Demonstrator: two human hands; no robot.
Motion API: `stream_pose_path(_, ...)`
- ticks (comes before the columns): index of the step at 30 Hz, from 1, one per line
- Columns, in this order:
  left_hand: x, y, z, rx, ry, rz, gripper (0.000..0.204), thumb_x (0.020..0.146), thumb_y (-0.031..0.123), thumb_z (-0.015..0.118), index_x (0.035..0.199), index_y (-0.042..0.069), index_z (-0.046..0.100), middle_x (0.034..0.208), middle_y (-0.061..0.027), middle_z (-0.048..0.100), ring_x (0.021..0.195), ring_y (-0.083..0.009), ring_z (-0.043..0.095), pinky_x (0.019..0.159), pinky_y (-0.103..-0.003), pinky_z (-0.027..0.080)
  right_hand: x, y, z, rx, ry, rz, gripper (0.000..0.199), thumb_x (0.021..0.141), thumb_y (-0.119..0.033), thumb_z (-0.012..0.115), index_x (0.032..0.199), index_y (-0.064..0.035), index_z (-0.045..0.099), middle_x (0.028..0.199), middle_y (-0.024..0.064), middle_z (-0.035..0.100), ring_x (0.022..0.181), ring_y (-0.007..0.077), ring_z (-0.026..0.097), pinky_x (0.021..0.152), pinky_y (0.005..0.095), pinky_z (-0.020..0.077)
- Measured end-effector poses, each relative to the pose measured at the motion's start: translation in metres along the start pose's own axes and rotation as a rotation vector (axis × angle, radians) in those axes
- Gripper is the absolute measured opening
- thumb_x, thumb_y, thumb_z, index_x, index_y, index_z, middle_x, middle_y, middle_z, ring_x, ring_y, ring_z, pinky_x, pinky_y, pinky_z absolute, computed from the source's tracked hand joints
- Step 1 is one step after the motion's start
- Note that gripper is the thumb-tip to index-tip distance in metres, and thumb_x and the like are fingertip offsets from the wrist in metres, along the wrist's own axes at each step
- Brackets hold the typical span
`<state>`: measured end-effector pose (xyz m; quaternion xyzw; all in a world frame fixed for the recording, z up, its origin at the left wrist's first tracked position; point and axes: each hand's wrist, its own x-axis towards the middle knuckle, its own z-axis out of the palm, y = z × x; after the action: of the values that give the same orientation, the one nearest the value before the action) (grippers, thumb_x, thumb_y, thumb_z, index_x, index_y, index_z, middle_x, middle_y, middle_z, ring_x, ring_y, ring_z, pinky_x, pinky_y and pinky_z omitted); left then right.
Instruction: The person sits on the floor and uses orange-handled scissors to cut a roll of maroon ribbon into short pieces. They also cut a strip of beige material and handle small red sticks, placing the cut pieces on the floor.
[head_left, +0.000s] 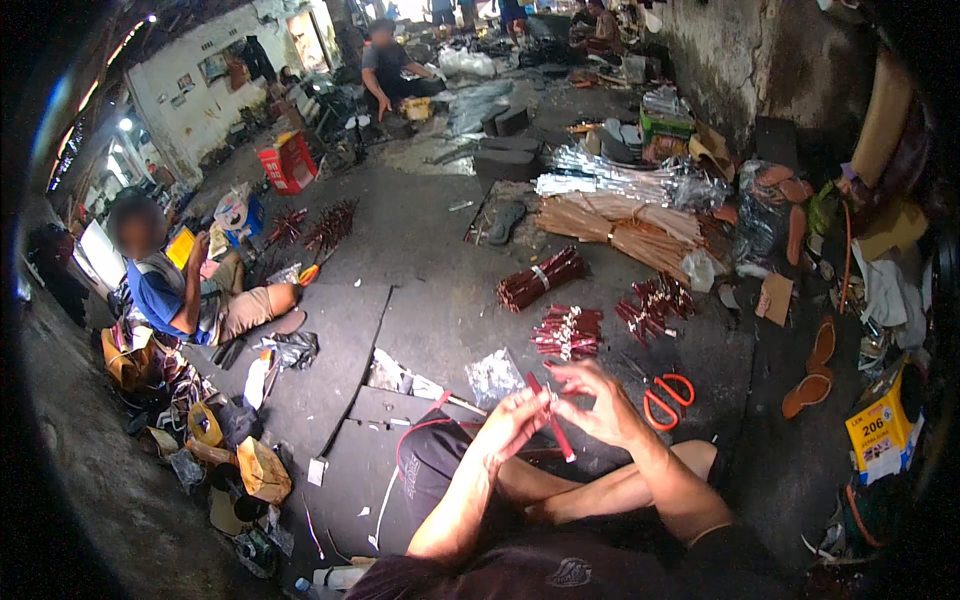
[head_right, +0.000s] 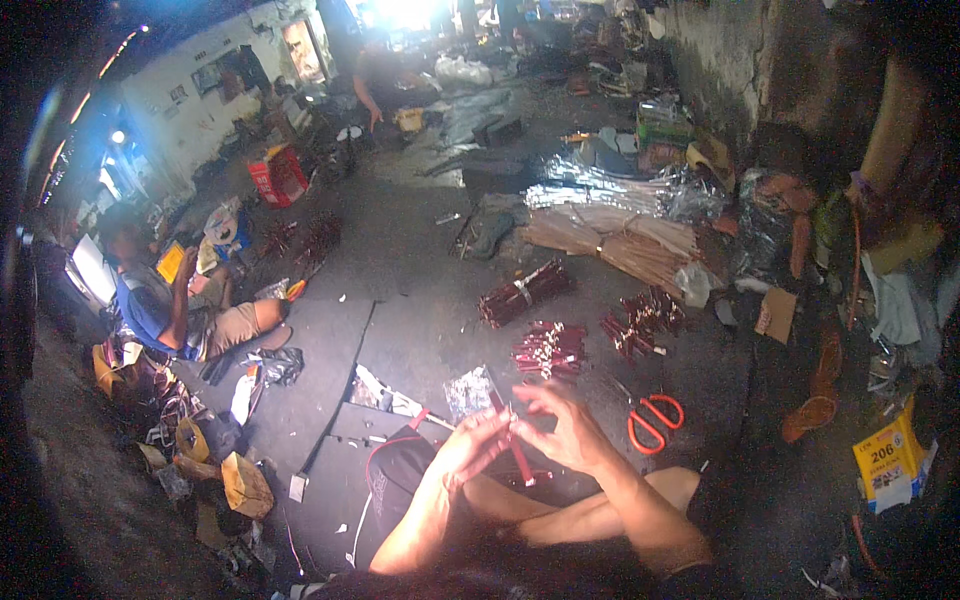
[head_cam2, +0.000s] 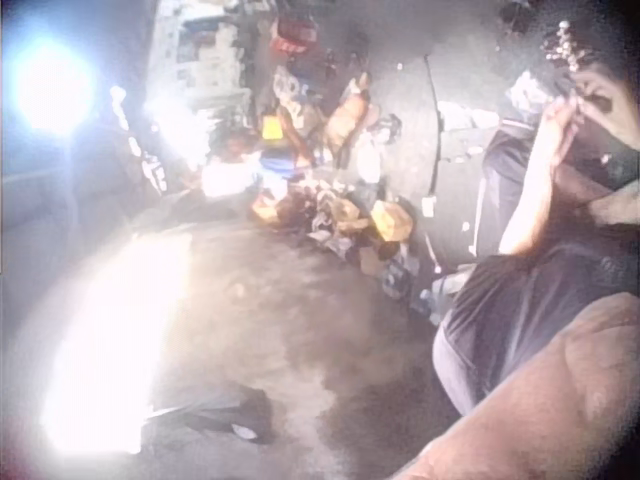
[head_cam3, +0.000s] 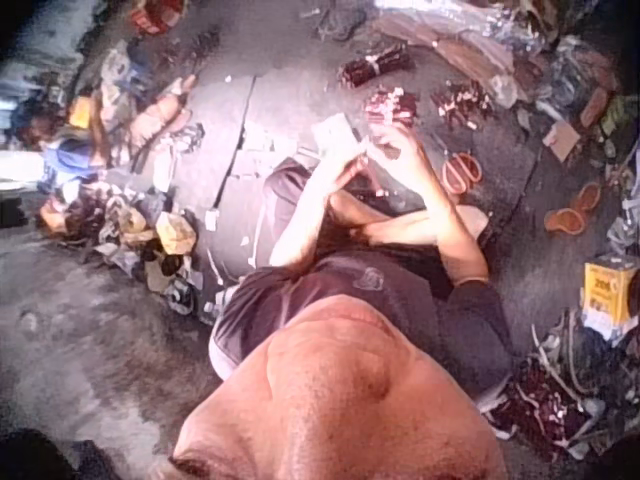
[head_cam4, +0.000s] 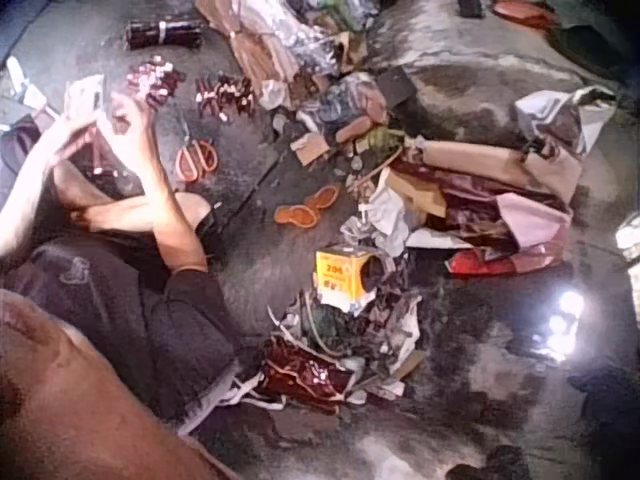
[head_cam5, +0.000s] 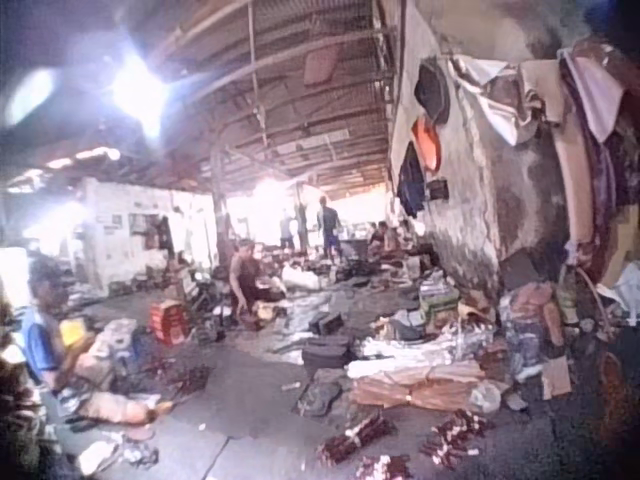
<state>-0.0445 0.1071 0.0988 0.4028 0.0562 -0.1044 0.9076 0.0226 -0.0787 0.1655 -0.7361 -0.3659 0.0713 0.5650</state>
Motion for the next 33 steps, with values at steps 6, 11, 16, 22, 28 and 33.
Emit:
stream_pose_path(6, -0.021, 0.002, 0.0, -0.164, -0.145, -0.097, 0.02, 0.099, 0.016, 0.059, 0.112, 0.002, 0.064, 0.101, -0.0028, 0.067, 0.093, -0.0123, 0.062, 0.087, -0.029, 0.05, -0.004, -0.015, -0.008, 0.12, -0.189, -0.021, 0.041, 0.082, -0.012, 0.077, 0.119, -0.0008, 0.062, 0.11, 0.0113, 0.066, 0.099, 0.0181, 0.067, 0.089, 0.0321, 0.0549)
stream_pose_path(11, -0.027, -0.001, 0.008, -0.27, -0.177, -0.122, 0.023, 0.1, 0.014, 0.057, 0.116, -0.002, 0.06, 0.104, -0.0079, 0.066, 0.092, -0.0161, 0.064, 0.085, -0.03, 0.053, -0.011, -0.012, -0.013, 0.14, -0.204, -0.019, 0.04, 0.079, -0.01, 0.079, 0.113, 0.0009, 0.062, 0.108, 0.0106, 0.067, 0.099, 0.019, 0.067, 0.09, 0.0335, 0.0554)
stream_pose_path(16, -0.028, 0.001, 0.011, -0.272, -0.193, -0.109, 0.024, 0.1, 0.014, 0.056, 0.116, -0.004, 0.059, 0.101, -0.0094, 0.066, 0.088, -0.0173, 0.064, 0.08, -0.03, 0.055, -0.011, -0.017, -0.013, 0.231, -0.185, 0.001, 0.035, 0.082, -0.016, 0.078, 0.109, -0.0001, 0.062, 0.103, 0.0117, 0.07, 0.096, 0.0227, 0.07, 0.087, 0.0351, 0.0563)
stream_pose_path(22, -0.03, 0.003, 0.007, -0.307, -0.228, -0.164, 0.023, 0.101, 0.015, 0.055, 0.114, -0.003, 0.06, 0.098, -0.0081, 0.066, 0.083, -0.0153, 0.063, 0.074, -0.027, 0.054, -0.01, -0.018, -0.017, 0.104, -0.194, -0.104, 0.027, 0.08, -0.006, 0.075, 0.105, 0.0011, 0.064, 0.097, 0.0109, 0.07, 0.092, 0.0192, 0.07, 0.083, 0.0322, 0.0568)
stream_pose_path(28, -0.032, 0.003, 0.001, -0.224, -0.182, -0.179, 0.021, 0.1, 0.016, 0.056, 0.112, -0.001, 0.061, 0.097, -0.0054, 0.065, 0.082, -0.0115, 0.061, 0.073, -0.024, 0.051, -0.008, -0.018, -0.017, 0.012, -0.195, -0.169, 0.018, 0.084, -0.008, 0.072, 0.101, -0.0024, 0.067, 0.097, 0.0089, 0.072, 0.09, 0.0216, 0.071, 0.08, 0.0341, 0.0561)
stream_pose_path(33, -0.038, 0.012, 0.01, -0.091, -0.082, -0.133, 0.019, 0.1, 0.017, 0.058, 0.11, 0.001, 0.063, 0.096, -0.0027, 0.066, 0.082, -0.0098, 0.061, 0.074, -0.024, 0.051, -0.008, -0.014, -0.02, -0.021, -0.197, -0.2, 0.022, 0.084, -0.005, 0.072, 0.105, -0.0024, 0.067, 0.102, 0.0117, 0.069, 0.096, 0.0238, 0.069, 0.083, 0.0338, 0.0542)
